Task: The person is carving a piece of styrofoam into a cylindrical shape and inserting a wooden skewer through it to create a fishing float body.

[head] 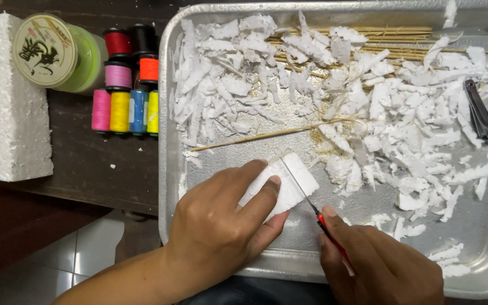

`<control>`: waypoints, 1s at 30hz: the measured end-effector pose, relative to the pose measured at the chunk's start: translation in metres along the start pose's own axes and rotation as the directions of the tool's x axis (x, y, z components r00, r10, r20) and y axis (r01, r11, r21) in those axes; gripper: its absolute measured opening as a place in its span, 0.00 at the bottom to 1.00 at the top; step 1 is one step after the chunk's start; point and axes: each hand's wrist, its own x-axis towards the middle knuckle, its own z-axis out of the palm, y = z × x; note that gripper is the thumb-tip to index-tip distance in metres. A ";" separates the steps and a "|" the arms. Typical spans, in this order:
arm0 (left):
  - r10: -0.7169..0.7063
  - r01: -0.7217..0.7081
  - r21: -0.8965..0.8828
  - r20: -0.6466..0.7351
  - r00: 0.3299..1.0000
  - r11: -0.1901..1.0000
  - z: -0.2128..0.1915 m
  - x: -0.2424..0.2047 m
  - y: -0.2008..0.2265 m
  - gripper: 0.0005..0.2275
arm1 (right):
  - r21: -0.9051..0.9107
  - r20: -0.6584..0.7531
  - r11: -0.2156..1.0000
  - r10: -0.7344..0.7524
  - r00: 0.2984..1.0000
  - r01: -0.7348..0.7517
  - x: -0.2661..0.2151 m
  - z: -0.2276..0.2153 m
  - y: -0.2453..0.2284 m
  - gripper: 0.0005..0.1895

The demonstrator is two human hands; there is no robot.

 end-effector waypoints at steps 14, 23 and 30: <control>-0.018 0.018 -0.015 0.027 0.999 1.000 0.000 0.002 0.002 0.11 | -0.020 0.053 1.000 0.007 0.999 -0.006 0.006 0.001 0.003 0.09; -0.020 0.021 -0.019 0.036 0.999 1.000 0.000 0.003 0.002 0.12 | -0.064 0.029 0.998 -0.016 0.999 0.018 0.002 0.005 0.007 0.08; -0.016 0.015 0.036 0.027 1.000 0.999 0.003 0.002 0.003 0.12 | -0.109 0.006 0.994 -0.027 1.000 0.027 0.000 0.007 0.006 0.11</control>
